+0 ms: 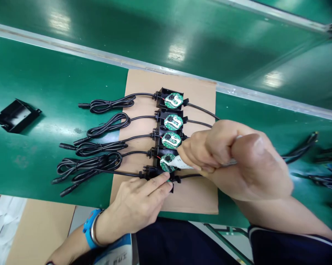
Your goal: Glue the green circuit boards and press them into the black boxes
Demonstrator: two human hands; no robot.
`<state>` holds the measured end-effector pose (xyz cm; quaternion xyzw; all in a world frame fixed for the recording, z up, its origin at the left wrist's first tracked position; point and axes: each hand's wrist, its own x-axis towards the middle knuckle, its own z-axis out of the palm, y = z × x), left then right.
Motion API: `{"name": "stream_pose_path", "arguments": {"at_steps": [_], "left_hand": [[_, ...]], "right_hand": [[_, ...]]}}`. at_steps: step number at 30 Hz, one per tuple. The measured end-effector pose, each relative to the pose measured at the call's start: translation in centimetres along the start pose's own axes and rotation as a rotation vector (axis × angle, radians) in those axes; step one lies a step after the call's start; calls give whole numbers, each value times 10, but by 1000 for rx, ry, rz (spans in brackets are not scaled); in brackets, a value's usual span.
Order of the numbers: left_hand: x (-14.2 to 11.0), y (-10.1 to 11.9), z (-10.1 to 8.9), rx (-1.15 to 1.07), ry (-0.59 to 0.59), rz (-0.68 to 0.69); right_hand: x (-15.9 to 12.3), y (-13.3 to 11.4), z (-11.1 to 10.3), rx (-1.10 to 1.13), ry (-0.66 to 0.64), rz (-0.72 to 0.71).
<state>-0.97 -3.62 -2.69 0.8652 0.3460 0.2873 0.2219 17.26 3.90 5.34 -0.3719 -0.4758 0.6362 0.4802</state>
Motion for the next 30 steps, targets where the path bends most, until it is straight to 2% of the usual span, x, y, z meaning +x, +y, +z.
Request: {"name": "stream_pose_path", "arguments": {"at_steps": [13, 18, 23, 26, 30], "left_hand": [[-1, -2, 0, -17, 18, -1], [-5, 0, -1, -71, 77, -8], [-13, 4, -1, -106, 154, -18], [-18, 5, 1, -96, 167, -48], [-22, 5, 6, -60, 169, -77]], "right_hand": [[-15, -2, -11, -19, -5, 6], [-13, 0, -16, 4, -15, -46], [-6, 1, -12, 19, 50, -58], [-3, 5, -12, 28, 52, -98], [1, 15, -17, 21, -11, -214]]}}
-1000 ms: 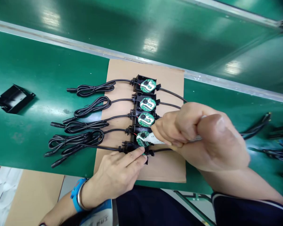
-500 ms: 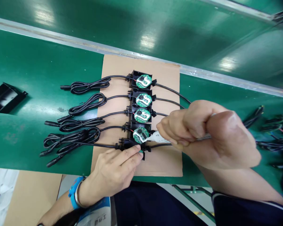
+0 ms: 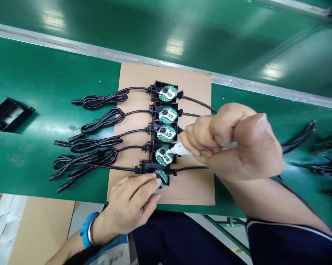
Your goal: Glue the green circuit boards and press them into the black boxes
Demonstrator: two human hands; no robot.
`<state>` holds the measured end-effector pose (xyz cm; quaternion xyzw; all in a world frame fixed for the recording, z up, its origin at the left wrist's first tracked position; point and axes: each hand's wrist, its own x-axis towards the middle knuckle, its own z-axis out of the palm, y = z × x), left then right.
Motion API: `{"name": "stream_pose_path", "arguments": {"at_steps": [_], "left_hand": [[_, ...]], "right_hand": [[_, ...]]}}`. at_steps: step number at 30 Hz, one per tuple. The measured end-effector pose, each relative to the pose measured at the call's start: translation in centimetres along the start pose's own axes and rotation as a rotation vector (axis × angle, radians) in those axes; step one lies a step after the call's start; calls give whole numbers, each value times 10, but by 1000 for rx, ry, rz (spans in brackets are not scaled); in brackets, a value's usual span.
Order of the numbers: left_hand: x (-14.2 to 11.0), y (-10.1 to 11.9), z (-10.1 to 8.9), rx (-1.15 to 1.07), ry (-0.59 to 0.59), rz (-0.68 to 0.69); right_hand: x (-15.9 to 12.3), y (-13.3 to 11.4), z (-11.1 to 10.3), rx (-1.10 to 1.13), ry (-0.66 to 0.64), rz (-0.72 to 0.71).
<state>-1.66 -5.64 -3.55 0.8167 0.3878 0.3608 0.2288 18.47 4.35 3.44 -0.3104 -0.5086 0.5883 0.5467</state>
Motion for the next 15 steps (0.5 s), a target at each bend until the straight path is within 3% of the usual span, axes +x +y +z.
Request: {"name": "stream_pose_path", "arguments": {"at_steps": [4, 10, 15], "left_hand": [[-5, -1, 6, 47, -38, -78], [-7, 0, 13, -15, -67, -194], [-8, -1, 15, -33, -82, -198]], "right_hand": [[-4, -6, -5, -36, -17, -8], [-29, -38, 10, -44, 117, 155], [-45, -26, 29, 55, 22, 178]]}}
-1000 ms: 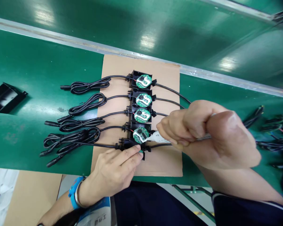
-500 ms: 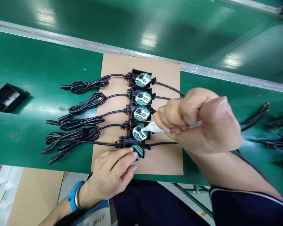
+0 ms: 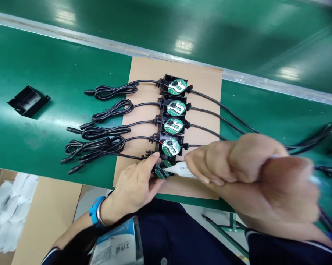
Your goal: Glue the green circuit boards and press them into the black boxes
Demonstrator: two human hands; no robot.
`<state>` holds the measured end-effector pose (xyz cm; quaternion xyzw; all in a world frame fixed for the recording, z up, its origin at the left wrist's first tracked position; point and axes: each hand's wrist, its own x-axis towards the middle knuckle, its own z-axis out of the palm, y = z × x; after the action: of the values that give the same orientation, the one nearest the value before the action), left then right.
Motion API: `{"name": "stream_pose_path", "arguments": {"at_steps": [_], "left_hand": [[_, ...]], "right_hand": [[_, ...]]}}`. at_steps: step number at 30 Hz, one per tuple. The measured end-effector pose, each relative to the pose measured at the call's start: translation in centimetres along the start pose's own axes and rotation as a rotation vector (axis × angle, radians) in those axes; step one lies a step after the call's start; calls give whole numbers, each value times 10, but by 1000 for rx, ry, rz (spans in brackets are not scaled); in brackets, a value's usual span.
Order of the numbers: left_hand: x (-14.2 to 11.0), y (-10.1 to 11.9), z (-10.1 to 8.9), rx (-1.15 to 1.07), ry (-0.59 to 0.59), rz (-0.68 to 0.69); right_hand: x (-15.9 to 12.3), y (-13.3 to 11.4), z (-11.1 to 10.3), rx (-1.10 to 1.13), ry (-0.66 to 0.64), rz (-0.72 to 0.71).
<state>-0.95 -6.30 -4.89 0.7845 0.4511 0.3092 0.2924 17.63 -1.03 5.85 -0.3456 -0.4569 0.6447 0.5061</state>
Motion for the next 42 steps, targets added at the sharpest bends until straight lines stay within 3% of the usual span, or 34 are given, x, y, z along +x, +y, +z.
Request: {"name": "stream_pose_path", "arguments": {"at_steps": [9, 14, 20, 25, 37, 42], "left_hand": [[0, -2, 2, 24, 3, 23], [1, -2, 1, 24, 11, 33], [2, -3, 1, 4, 2, 36], [2, -3, 2, 7, 21, 38], [3, -2, 0, -11, 3, 11], [1, -4, 2, -2, 1, -1]], "right_hand": [[0, 24, 9, 33, -33, -57], [-4, 22, 4, 7, -108, -60], [-16, 17, 6, -43, -24, -34], [-21, 13, 3, -24, -47, 2], [-7, 14, -2, -49, -27, -62], [-3, 15, -3, -61, -95, -71]]}}
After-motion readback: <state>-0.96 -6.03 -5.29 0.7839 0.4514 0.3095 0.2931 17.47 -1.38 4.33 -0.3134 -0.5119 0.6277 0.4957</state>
